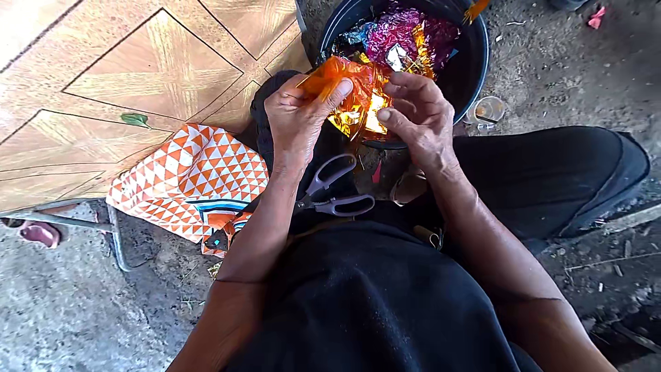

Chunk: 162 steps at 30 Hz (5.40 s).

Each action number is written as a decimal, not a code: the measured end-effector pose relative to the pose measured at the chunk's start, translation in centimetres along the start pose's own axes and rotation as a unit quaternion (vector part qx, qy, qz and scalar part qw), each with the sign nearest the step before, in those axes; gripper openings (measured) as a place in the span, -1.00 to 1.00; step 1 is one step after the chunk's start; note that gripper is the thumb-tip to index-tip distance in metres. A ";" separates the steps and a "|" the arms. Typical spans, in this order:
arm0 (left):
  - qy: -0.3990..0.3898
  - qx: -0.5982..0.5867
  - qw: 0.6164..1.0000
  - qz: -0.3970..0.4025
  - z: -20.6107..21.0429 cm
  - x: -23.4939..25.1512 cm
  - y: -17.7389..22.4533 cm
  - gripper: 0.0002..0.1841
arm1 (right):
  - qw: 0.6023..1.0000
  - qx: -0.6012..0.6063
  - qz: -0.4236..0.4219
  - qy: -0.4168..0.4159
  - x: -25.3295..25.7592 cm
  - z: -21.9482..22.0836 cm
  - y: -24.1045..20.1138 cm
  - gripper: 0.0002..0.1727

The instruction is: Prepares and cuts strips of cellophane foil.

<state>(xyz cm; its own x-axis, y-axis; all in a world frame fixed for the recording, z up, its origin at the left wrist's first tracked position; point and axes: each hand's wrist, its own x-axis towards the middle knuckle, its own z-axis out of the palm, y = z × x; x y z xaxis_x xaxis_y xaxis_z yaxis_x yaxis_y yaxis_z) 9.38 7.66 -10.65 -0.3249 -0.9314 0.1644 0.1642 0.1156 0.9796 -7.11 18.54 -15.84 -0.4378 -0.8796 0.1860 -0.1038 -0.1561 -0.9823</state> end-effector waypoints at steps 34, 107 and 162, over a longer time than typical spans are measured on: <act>0.051 -0.128 0.978 -0.157 -0.6 0.6 0.4 -0.57 | 0.920 0.360 0.139 0.075 2.0 0.3 2.1 -0.88; -0.006 -0.065 0.998 -0.004 0.4 1.3 1.5 -0.96 | 0.958 0.253 -0.003 -0.133 2.6 2.0 1.0 -0.90; 0.050 -0.099 0.994 -0.023 2.3 3.1 2.7 -0.91 | 0.976 0.206 0.034 -0.065 1.2 -0.1 0.7 -0.95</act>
<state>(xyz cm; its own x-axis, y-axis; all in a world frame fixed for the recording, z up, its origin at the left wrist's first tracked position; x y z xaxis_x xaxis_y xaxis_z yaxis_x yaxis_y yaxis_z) 6.65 5.90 -7.18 -0.2434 -0.9649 0.0988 0.3349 0.0120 0.9422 -7.84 17.44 -16.31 -0.3114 -0.9397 0.1412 0.3022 -0.2388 -0.9229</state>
